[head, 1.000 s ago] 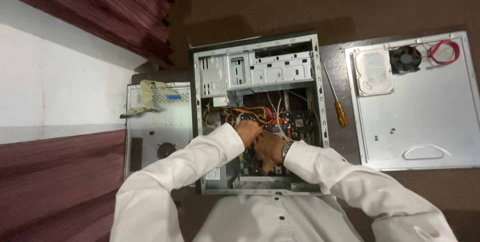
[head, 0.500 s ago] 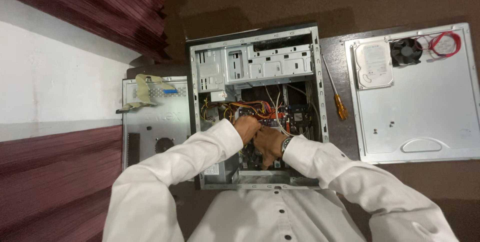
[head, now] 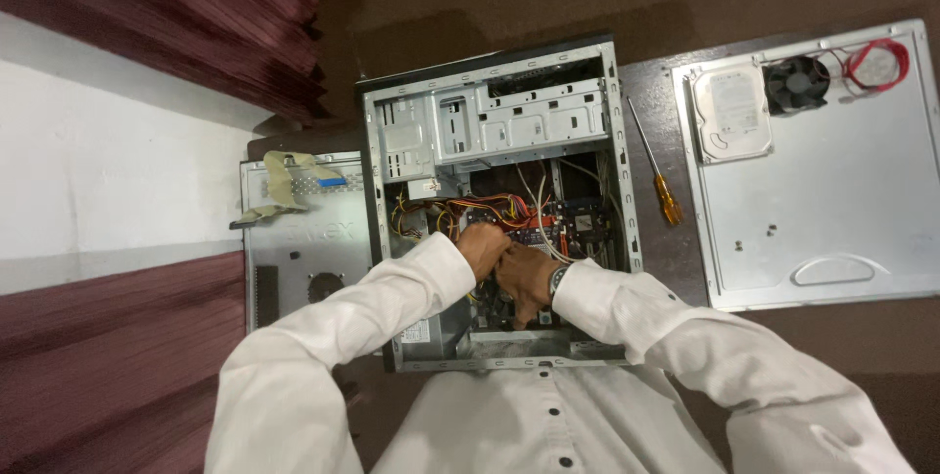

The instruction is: The person removes a cooling fan, a hard drive, and various cables from a computer case by hand and using a screwdriver, then handles another cooling fan with a heatsink.

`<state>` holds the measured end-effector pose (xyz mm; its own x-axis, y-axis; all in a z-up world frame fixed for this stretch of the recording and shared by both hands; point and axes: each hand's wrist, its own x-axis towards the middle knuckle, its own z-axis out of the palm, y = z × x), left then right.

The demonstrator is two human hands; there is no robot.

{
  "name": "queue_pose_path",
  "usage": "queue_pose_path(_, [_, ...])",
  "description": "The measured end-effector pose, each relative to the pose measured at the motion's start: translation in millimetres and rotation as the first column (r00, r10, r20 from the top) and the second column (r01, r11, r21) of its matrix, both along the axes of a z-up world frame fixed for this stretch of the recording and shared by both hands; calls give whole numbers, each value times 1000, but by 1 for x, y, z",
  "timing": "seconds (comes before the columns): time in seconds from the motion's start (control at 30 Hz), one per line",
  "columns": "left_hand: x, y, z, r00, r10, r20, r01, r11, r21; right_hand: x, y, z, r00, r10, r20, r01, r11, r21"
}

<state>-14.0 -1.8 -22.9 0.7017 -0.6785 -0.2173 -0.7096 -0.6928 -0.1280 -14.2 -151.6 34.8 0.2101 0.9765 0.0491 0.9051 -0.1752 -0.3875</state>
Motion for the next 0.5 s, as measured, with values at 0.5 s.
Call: queue_pose_path(0.5, [-1, -4, 11, 1000, -17, 2, 17, 1000, -23, -13, 3, -4, 992, -120, -34, 106, 954, -281])
